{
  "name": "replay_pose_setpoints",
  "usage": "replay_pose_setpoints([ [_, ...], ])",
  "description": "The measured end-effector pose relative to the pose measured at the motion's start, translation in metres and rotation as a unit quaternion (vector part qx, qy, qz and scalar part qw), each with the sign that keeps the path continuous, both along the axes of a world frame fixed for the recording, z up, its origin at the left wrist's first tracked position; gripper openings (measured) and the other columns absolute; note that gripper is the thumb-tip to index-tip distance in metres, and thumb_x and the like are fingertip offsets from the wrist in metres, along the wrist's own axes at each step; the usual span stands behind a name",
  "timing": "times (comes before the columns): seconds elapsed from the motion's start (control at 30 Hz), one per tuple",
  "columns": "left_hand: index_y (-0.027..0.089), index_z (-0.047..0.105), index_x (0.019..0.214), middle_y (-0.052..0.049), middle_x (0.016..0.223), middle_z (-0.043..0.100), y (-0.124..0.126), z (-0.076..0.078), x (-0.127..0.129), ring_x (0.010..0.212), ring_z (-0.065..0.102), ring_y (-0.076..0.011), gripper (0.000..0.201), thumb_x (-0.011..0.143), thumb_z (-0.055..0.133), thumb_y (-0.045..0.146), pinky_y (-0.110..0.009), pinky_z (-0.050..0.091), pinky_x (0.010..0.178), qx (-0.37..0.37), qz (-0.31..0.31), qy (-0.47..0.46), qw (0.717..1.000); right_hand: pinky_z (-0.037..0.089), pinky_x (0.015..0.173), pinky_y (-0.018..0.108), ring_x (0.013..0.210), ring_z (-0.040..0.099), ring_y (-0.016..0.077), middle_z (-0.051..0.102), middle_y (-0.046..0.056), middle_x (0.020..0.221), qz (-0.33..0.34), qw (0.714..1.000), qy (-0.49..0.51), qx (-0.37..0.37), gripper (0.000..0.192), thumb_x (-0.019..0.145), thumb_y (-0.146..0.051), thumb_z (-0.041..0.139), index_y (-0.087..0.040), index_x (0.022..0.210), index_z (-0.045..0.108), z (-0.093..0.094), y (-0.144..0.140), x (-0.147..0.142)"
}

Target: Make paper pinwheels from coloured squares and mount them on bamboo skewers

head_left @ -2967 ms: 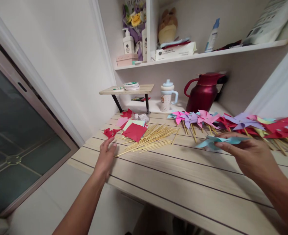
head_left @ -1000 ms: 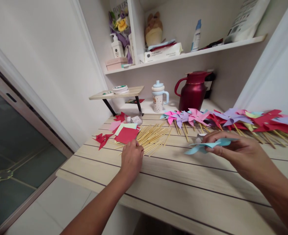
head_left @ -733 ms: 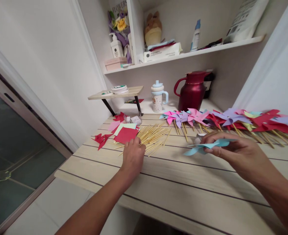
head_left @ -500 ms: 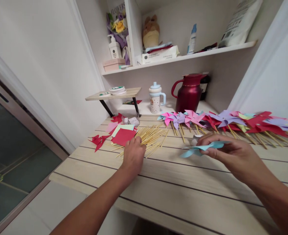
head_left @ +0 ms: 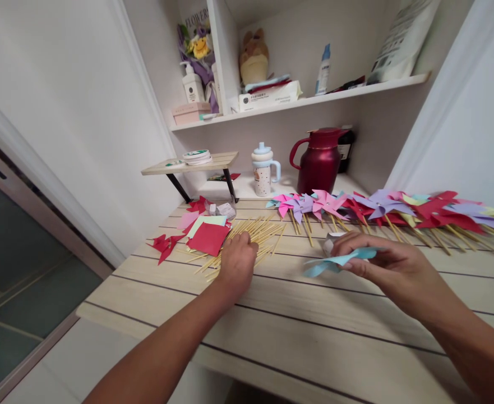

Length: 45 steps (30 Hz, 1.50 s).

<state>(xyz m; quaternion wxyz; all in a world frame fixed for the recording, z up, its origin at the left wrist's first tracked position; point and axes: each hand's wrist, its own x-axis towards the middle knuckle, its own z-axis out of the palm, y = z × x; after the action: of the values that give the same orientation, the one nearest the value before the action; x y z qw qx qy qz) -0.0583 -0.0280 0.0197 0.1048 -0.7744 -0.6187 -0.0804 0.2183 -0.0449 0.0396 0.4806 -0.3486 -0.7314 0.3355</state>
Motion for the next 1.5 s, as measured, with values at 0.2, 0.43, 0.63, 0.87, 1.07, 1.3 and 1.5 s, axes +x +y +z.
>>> replay_pose_setpoints([
  [0.2, 0.021, 0.073, 0.095, -0.006, 0.104, 0.062, -0.003, -0.002, -0.011, 0.095, 0.06, -0.0192, 0.016, 0.09, 0.058, 0.018, -0.031, 0.045, 0.079, -0.008, 0.009, -0.083, 0.996, 0.046, 0.07, 0.029, 0.087, 0.063, 0.0203, 0.07, 0.001, 0.088, -0.004, 1.0, -0.006, -0.004, 0.008, 0.081, -0.038, 0.075, -0.031, 0.083, 0.073, 0.001, -0.001, 0.0],
  [0.43, 0.023, 0.076, 0.082, -0.003, 0.097, 0.065, -0.007, -0.006, -0.014, 0.091, 0.062, -0.0165, 0.019, 0.088, 0.059, 0.017, -0.028, 0.044, 0.073, -0.031, 0.01, -0.129, 0.991, 0.046, 0.068, 0.028, 0.085, 0.063, 0.0201, 0.071, 0.0, 0.088, -0.009, 1.0, -0.01, -0.015, 0.009, 0.079, -0.039, 0.075, -0.031, 0.083, 0.073, -0.001, 0.001, -0.001],
  [0.63, 0.022, 0.075, 0.083, -0.004, 0.097, 0.065, -0.007, -0.007, -0.011, 0.09, 0.062, -0.0177, 0.02, 0.09, 0.056, 0.019, -0.029, 0.043, 0.073, -0.029, 0.024, -0.121, 0.992, 0.046, 0.067, 0.029, 0.083, 0.062, 0.0205, 0.071, 0.002, 0.088, -0.019, 0.999, -0.009, -0.028, 0.013, 0.078, -0.04, 0.077, -0.028, 0.082, 0.073, 0.0, 0.0, 0.0],
  [0.87, 0.02, 0.073, 0.084, -0.005, 0.098, 0.065, -0.005, -0.007, -0.01, 0.09, 0.061, -0.0191, 0.017, 0.09, 0.058, 0.022, -0.031, 0.045, 0.076, -0.03, 0.036, -0.086, 0.995, 0.045, 0.068, 0.03, 0.085, 0.062, 0.0221, 0.07, 0.003, 0.088, -0.014, 0.999, -0.013, -0.042, 0.013, 0.078, -0.039, 0.076, -0.027, 0.083, 0.073, 0.0, 0.0, -0.001],
  [1.07, 0.02, 0.072, 0.091, -0.006, 0.101, 0.065, -0.003, -0.007, -0.009, 0.092, 0.062, -0.0202, 0.014, 0.09, 0.059, 0.022, -0.032, 0.045, 0.079, -0.028, 0.038, -0.057, 0.997, 0.045, 0.072, 0.031, 0.088, 0.061, 0.0215, 0.07, 0.002, 0.089, -0.003, 0.999, -0.012, -0.051, 0.012, 0.08, -0.038, 0.076, -0.028, 0.086, 0.073, -0.002, 0.002, 0.0],
  [1.3, 0.019, 0.074, 0.093, -0.007, 0.102, 0.065, -0.003, -0.004, -0.004, 0.091, 0.062, -0.0208, 0.018, 0.093, 0.057, 0.025, -0.034, 0.046, 0.079, -0.033, 0.028, -0.015, 0.999, 0.046, 0.072, 0.032, 0.087, 0.062, 0.022, 0.069, 0.003, 0.09, -0.005, 0.999, -0.011, -0.047, 0.015, 0.081, -0.041, 0.075, -0.027, 0.085, 0.073, -0.003, 0.001, 0.002],
  [1.5, 0.013, 0.076, 0.092, -0.013, 0.102, 0.065, -0.004, -0.001, 0.004, 0.097, 0.061, -0.0256, 0.025, 0.092, 0.051, 0.01, -0.04, 0.043, 0.085, -0.026, 0.003, 0.041, 0.999, 0.047, 0.069, 0.033, 0.084, 0.062, 0.022, 0.07, 0.002, 0.086, -0.011, 0.999, -0.023, -0.04, 0.014, 0.081, -0.043, 0.074, -0.028, 0.083, 0.073, -0.002, 0.002, 0.001],
])
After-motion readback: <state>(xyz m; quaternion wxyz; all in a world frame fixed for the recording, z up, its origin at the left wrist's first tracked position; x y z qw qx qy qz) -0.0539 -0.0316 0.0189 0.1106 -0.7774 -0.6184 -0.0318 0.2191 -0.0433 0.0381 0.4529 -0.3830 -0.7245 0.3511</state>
